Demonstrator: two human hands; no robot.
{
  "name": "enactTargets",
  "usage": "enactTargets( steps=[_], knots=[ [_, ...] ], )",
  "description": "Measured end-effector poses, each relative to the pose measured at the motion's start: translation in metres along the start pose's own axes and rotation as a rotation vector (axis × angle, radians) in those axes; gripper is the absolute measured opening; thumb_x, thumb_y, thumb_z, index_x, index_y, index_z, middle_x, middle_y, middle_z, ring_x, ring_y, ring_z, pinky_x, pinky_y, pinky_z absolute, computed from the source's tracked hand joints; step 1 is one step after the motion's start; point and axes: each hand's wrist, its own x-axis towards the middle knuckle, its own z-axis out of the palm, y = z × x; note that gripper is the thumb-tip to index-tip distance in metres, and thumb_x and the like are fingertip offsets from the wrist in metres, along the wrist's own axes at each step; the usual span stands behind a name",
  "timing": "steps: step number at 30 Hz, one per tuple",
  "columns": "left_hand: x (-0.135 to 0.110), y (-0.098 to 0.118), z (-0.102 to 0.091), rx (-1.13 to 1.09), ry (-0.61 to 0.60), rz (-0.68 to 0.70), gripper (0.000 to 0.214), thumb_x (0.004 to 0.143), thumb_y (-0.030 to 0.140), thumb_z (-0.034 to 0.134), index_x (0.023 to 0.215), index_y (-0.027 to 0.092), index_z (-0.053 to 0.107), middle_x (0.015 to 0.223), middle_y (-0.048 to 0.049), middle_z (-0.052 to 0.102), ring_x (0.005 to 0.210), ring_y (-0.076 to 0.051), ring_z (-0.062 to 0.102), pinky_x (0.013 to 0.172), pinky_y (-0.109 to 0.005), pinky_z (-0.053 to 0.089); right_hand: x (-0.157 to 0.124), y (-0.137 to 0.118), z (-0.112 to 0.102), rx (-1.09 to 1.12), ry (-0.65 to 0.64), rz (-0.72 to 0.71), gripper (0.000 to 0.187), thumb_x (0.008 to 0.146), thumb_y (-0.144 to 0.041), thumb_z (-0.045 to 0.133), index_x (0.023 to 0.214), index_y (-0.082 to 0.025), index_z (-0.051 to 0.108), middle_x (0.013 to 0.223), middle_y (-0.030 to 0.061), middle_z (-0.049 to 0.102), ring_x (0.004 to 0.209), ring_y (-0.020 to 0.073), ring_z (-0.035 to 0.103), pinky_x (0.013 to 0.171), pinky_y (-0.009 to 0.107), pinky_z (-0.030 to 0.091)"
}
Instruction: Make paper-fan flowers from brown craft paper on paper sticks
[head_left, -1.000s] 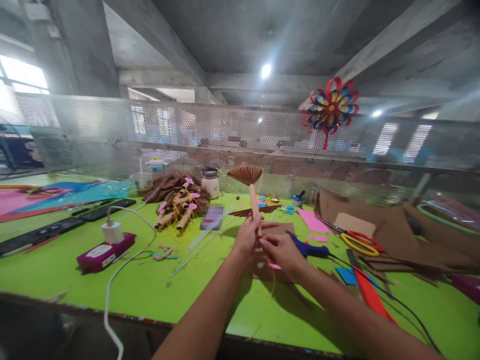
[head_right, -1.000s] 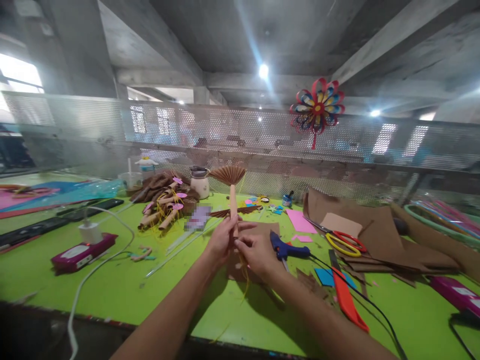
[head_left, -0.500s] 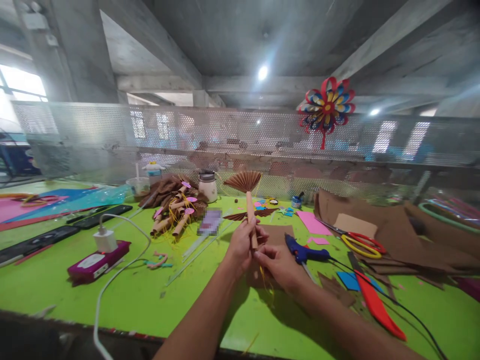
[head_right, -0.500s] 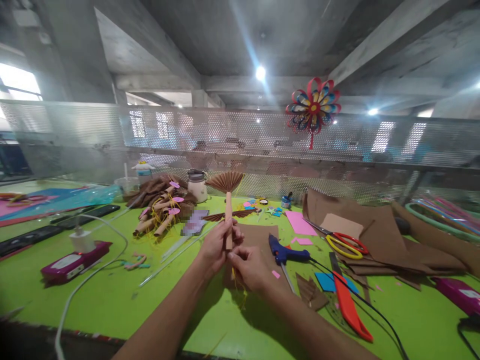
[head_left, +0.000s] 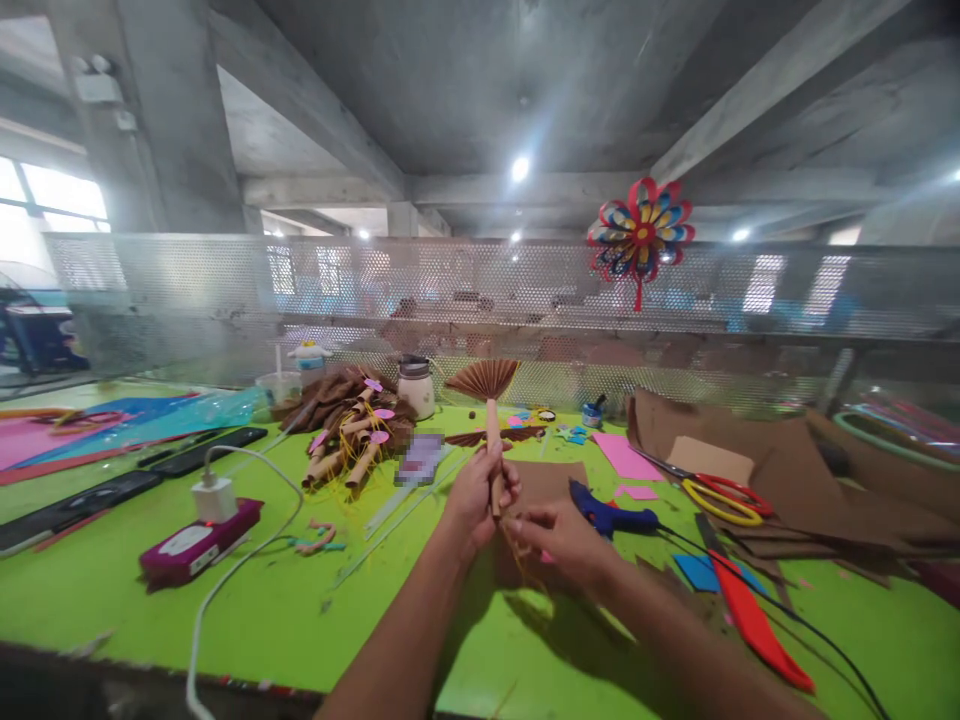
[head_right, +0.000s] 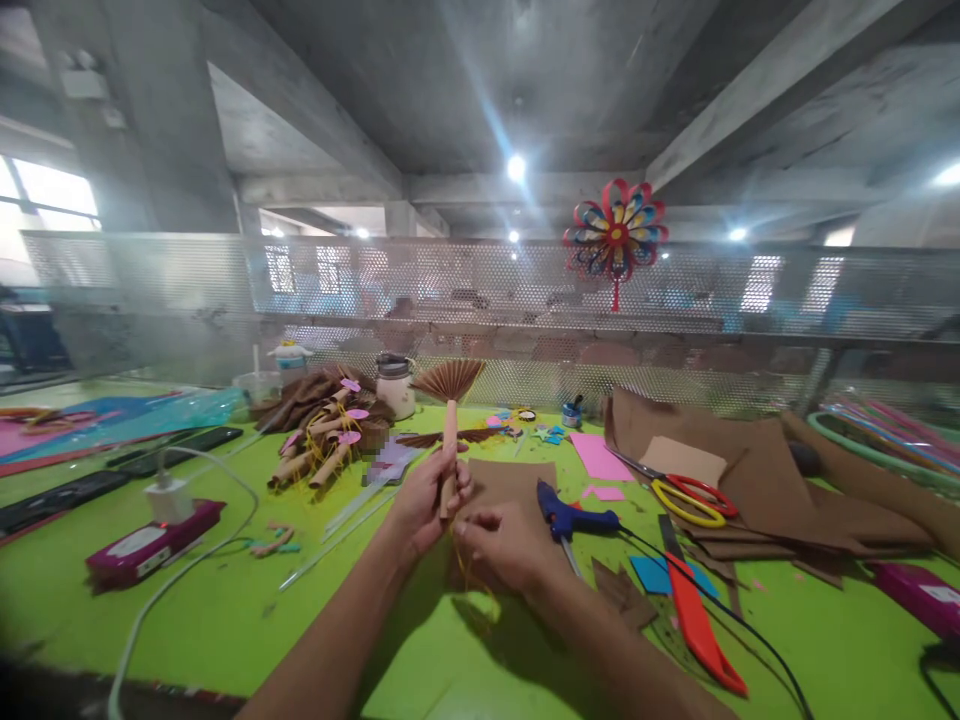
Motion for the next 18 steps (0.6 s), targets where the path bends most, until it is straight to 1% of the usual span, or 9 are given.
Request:
enactTargets(
  steps=[2, 4, 5, 8, 10, 12, 14, 15, 18],
  knots=[
    [0.002, 0.009, -0.002, 0.008, 0.036, 0.026, 0.011, 0.087, 0.025, 0.049, 0.093, 0.016, 0.049, 0.051, 0.0028, 0.051, 0.038, -0.008, 0.047, 0.032, -0.012, 0.026, -0.004, -0.006, -0.011, 0.016, 0.076, -0.029, 0.029, 0.068, -0.043, 0.066, 0.065, -0.014, 0.062, 0.052, -0.0024, 0.052, 0.049, 0.0083, 0.040, 0.048, 0.023, 0.032],
    [0.000, 0.021, -0.002, -0.022, 0.087, 0.021, 0.008, 0.088, 0.023, 0.044, 0.089, 0.016, 0.048, 0.047, 0.0034, 0.048, 0.037, -0.008, 0.046, 0.031, -0.012, 0.025, -0.008, -0.014, -0.026, 0.008, 0.156, -0.124, 0.025, 0.068, -0.039, 0.066, 0.071, -0.014, 0.066, 0.063, 0.0008, 0.059, 0.057, 0.0104, 0.047, 0.054, 0.024, 0.038],
    [-0.003, 0.029, -0.002, -0.023, 0.087, 0.001, 0.008, 0.089, 0.022, 0.043, 0.089, 0.016, 0.048, 0.048, 0.0027, 0.048, 0.040, -0.009, 0.048, 0.033, -0.012, 0.027, -0.010, -0.017, -0.035, -0.002, 0.191, -0.149, 0.024, 0.066, -0.038, 0.067, 0.072, -0.014, 0.068, 0.067, 0.0023, 0.062, 0.060, 0.0114, 0.050, 0.057, 0.025, 0.040],
    [-0.021, 0.057, -0.004, 0.058, 0.036, 0.044, 0.013, 0.091, 0.022, 0.039, 0.091, 0.016, 0.050, 0.051, 0.0003, 0.052, 0.042, -0.009, 0.049, 0.031, -0.012, 0.025, -0.013, -0.023, -0.060, 0.035, 0.272, -0.133, 0.027, 0.066, -0.038, 0.070, 0.080, -0.015, 0.069, 0.079, 0.0059, 0.067, 0.067, 0.0131, 0.056, 0.063, 0.028, 0.046],
    [-0.039, 0.077, -0.013, 0.184, 0.017, 0.086, 0.014, 0.091, 0.023, 0.039, 0.087, 0.016, 0.050, 0.052, -0.0005, 0.054, 0.041, -0.009, 0.049, 0.031, -0.012, 0.024, -0.017, -0.022, -0.073, 0.089, 0.244, -0.108, 0.029, 0.065, -0.038, 0.071, 0.083, -0.015, 0.068, 0.085, 0.0082, 0.068, 0.074, 0.0155, 0.060, 0.063, 0.028, 0.047],
    [-0.058, 0.095, -0.028, 0.349, 0.026, 0.140, 0.020, 0.091, 0.026, 0.040, 0.077, 0.015, 0.049, 0.052, -0.0007, 0.056, 0.041, -0.008, 0.049, 0.033, -0.012, 0.027, -0.023, -0.015, -0.080, 0.120, 0.166, -0.063, 0.032, 0.067, -0.039, 0.070, 0.086, -0.014, 0.067, 0.087, 0.0095, 0.069, 0.074, 0.0165, 0.063, 0.061, 0.027, 0.047],
    [-0.073, 0.106, -0.048, 0.559, 0.011, 0.077, 0.033, 0.094, 0.028, 0.033, 0.069, 0.012, 0.049, 0.049, -0.0011, 0.056, 0.039, -0.004, 0.045, 0.038, -0.011, 0.030, -0.029, -0.007, -0.083, 0.089, 0.075, -0.015, 0.033, 0.070, -0.040, 0.068, 0.088, -0.013, 0.066, 0.082, 0.0090, 0.069, 0.068, 0.0153, 0.063, 0.059, 0.027, 0.047],
    [-0.078, 0.107, -0.057, 0.626, 0.026, 0.035, 0.035, 0.095, 0.027, 0.030, 0.071, 0.011, 0.049, 0.050, -0.0004, 0.057, 0.041, -0.002, 0.045, 0.043, -0.010, 0.031, -0.032, -0.003, -0.084, 0.042, 0.037, 0.002, 0.033, 0.071, -0.040, 0.066, 0.088, -0.012, 0.066, 0.078, 0.0080, 0.069, 0.065, 0.0147, 0.063, 0.058, 0.027, 0.046],
    [-0.078, 0.095, -0.074, 0.731, 0.137, -0.090, 0.022, 0.087, 0.033, 0.044, 0.076, 0.014, 0.050, 0.052, -0.0026, 0.062, 0.043, -0.011, 0.053, 0.038, -0.016, 0.032, -0.033, 0.005, -0.087, -0.266, 0.016, -0.012, 0.026, 0.076, -0.036, 0.060, 0.084, -0.012, 0.068, 0.072, 0.0055, 0.068, 0.065, 0.0151, 0.061, 0.062, 0.029, 0.046]
  ],
)
